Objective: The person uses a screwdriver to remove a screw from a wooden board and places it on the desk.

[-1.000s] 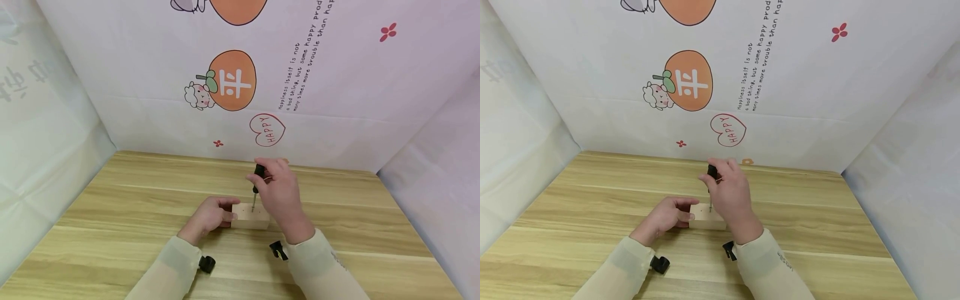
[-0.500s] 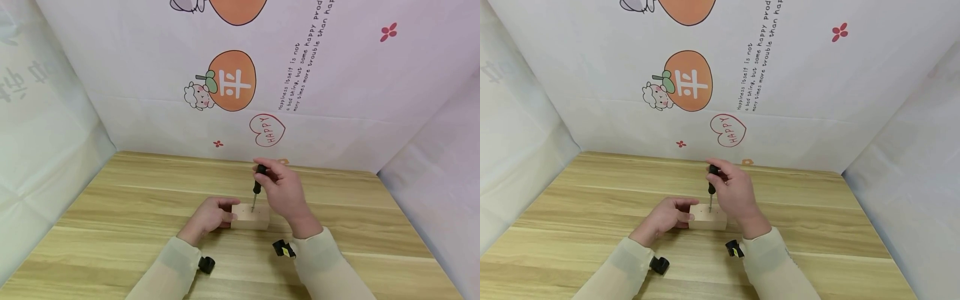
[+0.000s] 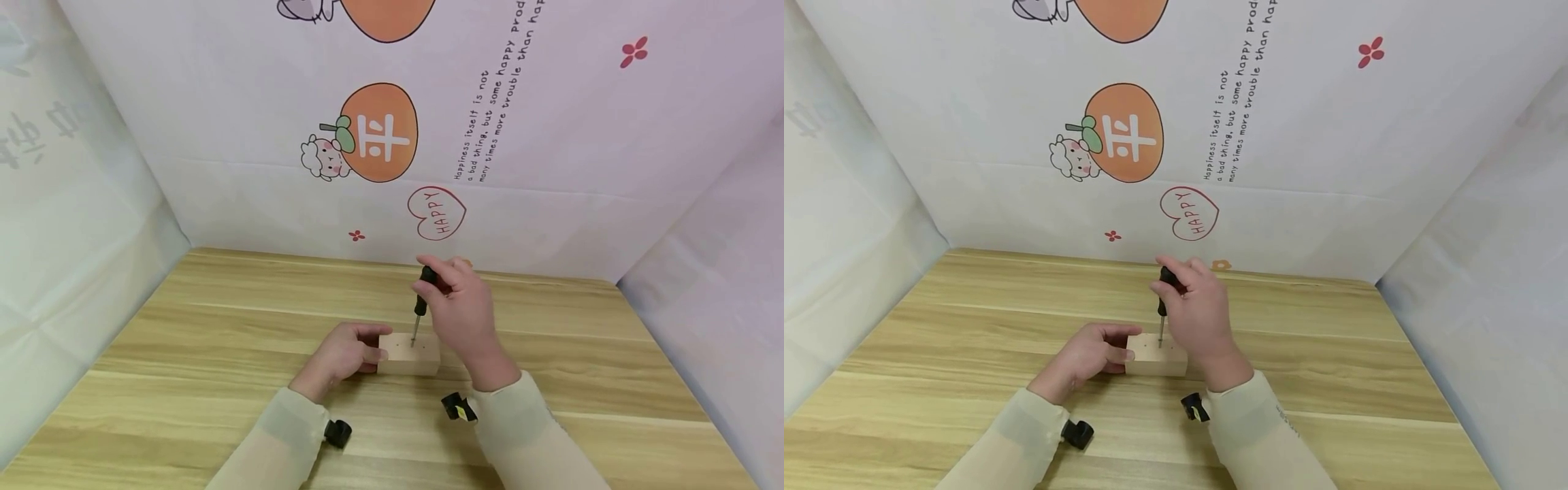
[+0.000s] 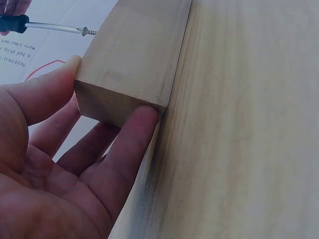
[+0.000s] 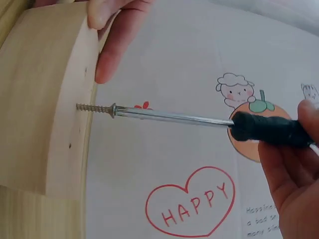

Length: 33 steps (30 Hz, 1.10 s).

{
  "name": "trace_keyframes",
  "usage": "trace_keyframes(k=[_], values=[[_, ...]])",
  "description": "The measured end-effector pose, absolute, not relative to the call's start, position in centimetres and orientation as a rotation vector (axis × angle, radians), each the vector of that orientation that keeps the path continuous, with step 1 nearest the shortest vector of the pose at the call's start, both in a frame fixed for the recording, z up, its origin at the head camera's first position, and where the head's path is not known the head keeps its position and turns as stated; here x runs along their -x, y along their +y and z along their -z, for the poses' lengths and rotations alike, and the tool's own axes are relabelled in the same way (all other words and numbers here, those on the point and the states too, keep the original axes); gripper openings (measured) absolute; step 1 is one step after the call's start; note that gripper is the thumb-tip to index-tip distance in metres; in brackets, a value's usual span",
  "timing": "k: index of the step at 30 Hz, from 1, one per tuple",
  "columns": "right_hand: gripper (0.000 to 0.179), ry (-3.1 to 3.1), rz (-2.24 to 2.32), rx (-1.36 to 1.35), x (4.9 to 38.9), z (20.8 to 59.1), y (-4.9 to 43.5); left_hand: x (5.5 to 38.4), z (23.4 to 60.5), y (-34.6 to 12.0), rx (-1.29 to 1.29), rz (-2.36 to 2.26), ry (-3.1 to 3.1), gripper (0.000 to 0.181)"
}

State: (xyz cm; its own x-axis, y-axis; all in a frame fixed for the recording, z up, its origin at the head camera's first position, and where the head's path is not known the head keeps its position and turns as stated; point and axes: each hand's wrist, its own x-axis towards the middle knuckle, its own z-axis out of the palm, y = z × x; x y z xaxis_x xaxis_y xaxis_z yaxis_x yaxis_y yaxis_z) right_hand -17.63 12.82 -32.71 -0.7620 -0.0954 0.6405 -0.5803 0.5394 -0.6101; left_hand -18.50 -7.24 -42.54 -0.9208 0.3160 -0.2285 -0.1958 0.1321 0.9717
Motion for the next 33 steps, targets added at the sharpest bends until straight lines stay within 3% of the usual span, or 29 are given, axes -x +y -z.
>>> trace_keyframes(k=[6,9,13,23,33], values=[[0.046,-2.233,-1.506,-0.679,18.1,32.7,14.1,18.4,42.5,-7.2,-0.125,-1.838,2.048,0.043],[0.043,-2.202,-1.604,-0.726,18.2,33.0,14.3,18.4,42.4,-7.2,-0.118,-1.839,2.044,0.043],[0.030,-2.203,-1.484,-0.737,18.0,33.2,14.0,18.3,42.4,-7.1,-0.114,-1.837,2.045,0.043],[0.035,-2.204,-1.288,-0.607,17.9,33.0,13.2,18.5,42.5,-7.1,-0.117,-1.840,2.049,0.043],[0.042,-2.200,-1.596,-0.725,18.0,33.1,14.0,18.5,42.6,-7.2,-0.109,-1.845,2.040,0.043]])
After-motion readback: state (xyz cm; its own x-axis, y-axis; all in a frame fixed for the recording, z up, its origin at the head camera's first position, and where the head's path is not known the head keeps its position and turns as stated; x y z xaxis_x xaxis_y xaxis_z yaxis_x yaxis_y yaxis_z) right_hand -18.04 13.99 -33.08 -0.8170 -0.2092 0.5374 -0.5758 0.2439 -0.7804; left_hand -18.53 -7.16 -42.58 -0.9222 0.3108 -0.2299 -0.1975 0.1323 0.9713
